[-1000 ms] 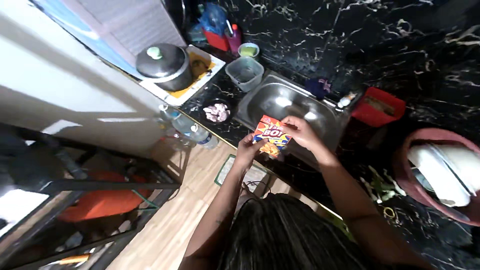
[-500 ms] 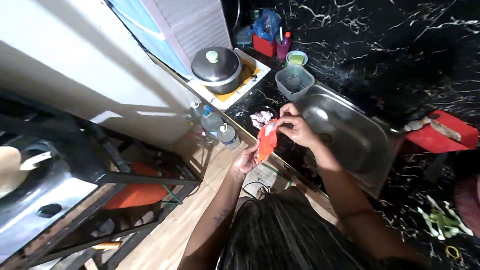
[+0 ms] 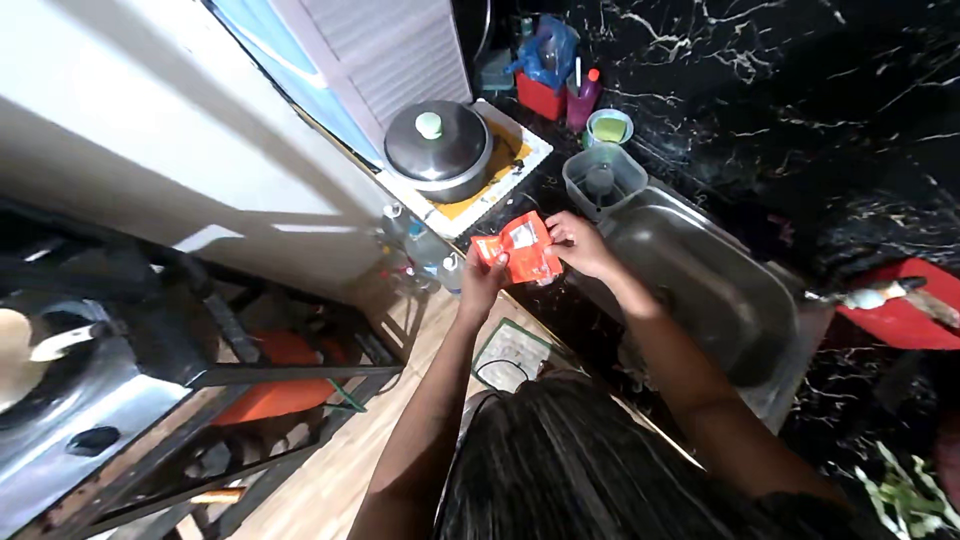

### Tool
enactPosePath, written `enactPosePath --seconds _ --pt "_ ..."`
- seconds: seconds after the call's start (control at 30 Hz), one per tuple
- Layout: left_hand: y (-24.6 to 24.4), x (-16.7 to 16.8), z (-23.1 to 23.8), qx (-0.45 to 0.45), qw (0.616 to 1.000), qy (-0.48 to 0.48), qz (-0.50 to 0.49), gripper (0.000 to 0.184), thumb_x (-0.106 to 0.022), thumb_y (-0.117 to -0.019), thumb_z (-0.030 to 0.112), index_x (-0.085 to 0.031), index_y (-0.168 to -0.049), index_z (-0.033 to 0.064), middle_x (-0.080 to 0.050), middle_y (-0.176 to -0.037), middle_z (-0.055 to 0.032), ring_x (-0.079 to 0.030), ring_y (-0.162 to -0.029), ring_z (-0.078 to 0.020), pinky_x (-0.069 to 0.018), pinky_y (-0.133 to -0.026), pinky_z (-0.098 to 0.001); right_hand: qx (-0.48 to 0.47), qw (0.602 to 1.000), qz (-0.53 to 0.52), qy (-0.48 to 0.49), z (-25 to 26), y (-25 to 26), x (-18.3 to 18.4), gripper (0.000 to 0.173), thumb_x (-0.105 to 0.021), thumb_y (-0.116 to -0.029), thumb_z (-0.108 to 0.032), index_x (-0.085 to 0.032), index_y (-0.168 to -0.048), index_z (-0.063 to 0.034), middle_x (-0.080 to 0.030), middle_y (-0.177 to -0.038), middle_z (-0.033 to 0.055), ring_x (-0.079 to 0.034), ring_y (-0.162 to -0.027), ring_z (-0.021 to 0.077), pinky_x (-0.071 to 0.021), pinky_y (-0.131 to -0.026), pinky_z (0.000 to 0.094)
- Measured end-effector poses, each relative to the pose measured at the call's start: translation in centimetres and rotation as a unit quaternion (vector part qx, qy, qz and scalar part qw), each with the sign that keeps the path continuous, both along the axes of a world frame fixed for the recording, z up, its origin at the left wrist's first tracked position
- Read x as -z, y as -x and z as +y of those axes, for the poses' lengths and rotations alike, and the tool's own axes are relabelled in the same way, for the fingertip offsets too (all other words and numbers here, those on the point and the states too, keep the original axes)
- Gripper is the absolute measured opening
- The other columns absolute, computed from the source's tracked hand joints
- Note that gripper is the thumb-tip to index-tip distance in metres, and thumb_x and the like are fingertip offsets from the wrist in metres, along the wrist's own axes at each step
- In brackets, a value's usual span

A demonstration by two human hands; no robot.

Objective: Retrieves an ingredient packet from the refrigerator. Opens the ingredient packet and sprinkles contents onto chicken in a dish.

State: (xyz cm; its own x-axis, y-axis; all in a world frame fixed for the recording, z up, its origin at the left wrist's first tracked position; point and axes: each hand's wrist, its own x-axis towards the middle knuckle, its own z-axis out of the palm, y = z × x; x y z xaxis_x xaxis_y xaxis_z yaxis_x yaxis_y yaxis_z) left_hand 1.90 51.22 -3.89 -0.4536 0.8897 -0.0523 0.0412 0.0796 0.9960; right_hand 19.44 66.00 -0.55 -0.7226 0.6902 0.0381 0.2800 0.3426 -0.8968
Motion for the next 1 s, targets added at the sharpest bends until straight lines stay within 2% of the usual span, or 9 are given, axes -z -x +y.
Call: enactPosePath --seconds 0.13,0.23,0.33,0.47,0.57,0.63,0.73,0.87,1.0 --pt "0.4 0.3 1.0 0.006 0.995 0.006 0.104 0.048 -0.057 -0.1065 0.019 -0.038 -0.149 0.0073 -0.065 -0.123 -0.0156 -0.069 -0.1 -0.0209 -0.0582 -0.089 -0.0423 -0.007 0.989 -0.093 -0.117 1.3 1.5 0.2 0.017 -0.07 -0.0944 -0.009 -0.072 -0.106 0.0033 -0.068 -0.106 0.0206 -0.067 -0.101 0.033 -0.0545 -0.094 0.0509" --pt "0.1 0.1 1.4 -0.005 0.994 0.012 0.112 0.053 -0.06 -0.1047 0.014 -0.035 -0.151 0.0079 -0.064 -0.127 -0.0167 -0.069 -0.104 -0.0239 -0.0585 -0.09 -0.0448 0.007 0.975 -0.146 -0.166 1.0 1.6 0.6 0.02 -0.062 -0.101 -0.019 -0.071 -0.112 -0.0052 -0.072 -0.1 0.0181 -0.071 -0.092 0.0353 -0.0563 -0.083 0.057" --pt "-0.2 -0.2 1.6 -0.015 0.989 0.019 0.146 0.054 -0.067 -0.0982 0.006 -0.04 -0.145 0.0038 -0.066 -0.122 -0.0193 -0.071 -0.101 -0.0277 -0.0602 -0.088 -0.0472 0.059 0.983 -0.114 -0.129 -0.5 0.9 2.7 0.018 -0.058 -0.1056 -0.028 -0.063 -0.117 -0.0144 -0.068 -0.082 0.0136 -0.068 -0.068 0.0323 -0.0567 -0.06 0.0539" --pt "0.3 0.1 3.1 -0.024 0.981 0.008 0.194 0.035 -0.072 -0.0898 -0.002 -0.058 -0.121 -0.0061 -0.069 -0.108 -0.0194 -0.07 -0.095 -0.0231 -0.0591 -0.087 -0.0407 0.04 0.997 -0.057 -0.032 1.3 2.4 3.8 0.024 -0.056 -0.1062 -0.018 -0.063 -0.12 0.001 -0.074 -0.1 0.0178 -0.075 -0.094 0.0292 -0.0602 -0.09 0.0493" --pt "1.1 -0.4 3.7 -0.019 0.969 0.065 0.237 0.028 -0.072 -0.0939 0.008 -0.065 -0.115 -0.0075 -0.072 -0.104 -0.0215 -0.072 -0.097 -0.0282 -0.0571 -0.092 -0.0481 0.042 0.999 -0.01 0.001 1.7 2.4 4.3 0.023 -0.064 -0.1002 -0.012 -0.063 -0.115 0.0053 -0.072 -0.102 0.0202 -0.072 -0.095 0.0284 -0.0584 -0.09 0.047" --pt "1.3 -0.9 3.8 -0.003 0.961 0.085 0.265 0.024 -0.069 -0.0968 0.01 -0.068 -0.114 -0.0064 -0.072 -0.106 -0.0223 -0.071 -0.101 -0.0322 -0.0541 -0.096 -0.0529 0.046 0.998 -0.005 0.039 1.8 2.2 3.9 0.03 -0.068 -0.096 -0.009 -0.063 -0.123 0.0042 -0.074 -0.108 0.02 -0.074 -0.099 0.0264 -0.0593 -0.092 0.0455" --pt "1.5 -0.8 4.0 0.046 0.95 0.055 0.304 0.022 -0.063 -0.0997 0.006 -0.068 -0.118 -0.0052 -0.071 -0.113 -0.0227 -0.069 -0.109 -0.0343 -0.0517 -0.102 -0.0534 0.063 0.995 -0.027 0.068 1.7 2.4 3.3 0.032 -0.067 -0.0981 -0.009 -0.064 -0.127 0.0045 -0.072 -0.11 0.0217 -0.075 -0.094 0.0279 -0.0614 -0.09 0.0457" --pt "2.2 -0.4 4.8 0.106 0.938 0.058 0.325 0.024 -0.062 -0.1012 0.009 -0.066 -0.121 -0.0044 -0.07 -0.113 -0.0239 -0.069 -0.109 -0.0375 -0.0518 -0.1 -0.0572 0.078 0.994 -0.027 0.065 2.3 2.3 3.5 0.032 -0.076 -0.0886 -0.007 -0.067 -0.117 0.0055 -0.072 -0.106 0.0222 -0.072 -0.095 0.0293 -0.0592 -0.09 0.0486" --pt "3.0 -0.5 5.0 0.144 0.932 0.059 0.326 0.023 -0.061 -0.1003 0.006 -0.066 -0.12 -0.0032 -0.071 -0.113 -0.0234 -0.07 -0.108 -0.0378 -0.0521 -0.099 -0.0585 0.064 0.991 -0.044 0.105 2.6 1.9 3.6 0.038 -0.088 -0.0806 -0.017 -0.069 -0.106 0.0043 -0.071 -0.1 0.0193 -0.069 -0.093 0.0261 -0.057 -0.088 0.047"
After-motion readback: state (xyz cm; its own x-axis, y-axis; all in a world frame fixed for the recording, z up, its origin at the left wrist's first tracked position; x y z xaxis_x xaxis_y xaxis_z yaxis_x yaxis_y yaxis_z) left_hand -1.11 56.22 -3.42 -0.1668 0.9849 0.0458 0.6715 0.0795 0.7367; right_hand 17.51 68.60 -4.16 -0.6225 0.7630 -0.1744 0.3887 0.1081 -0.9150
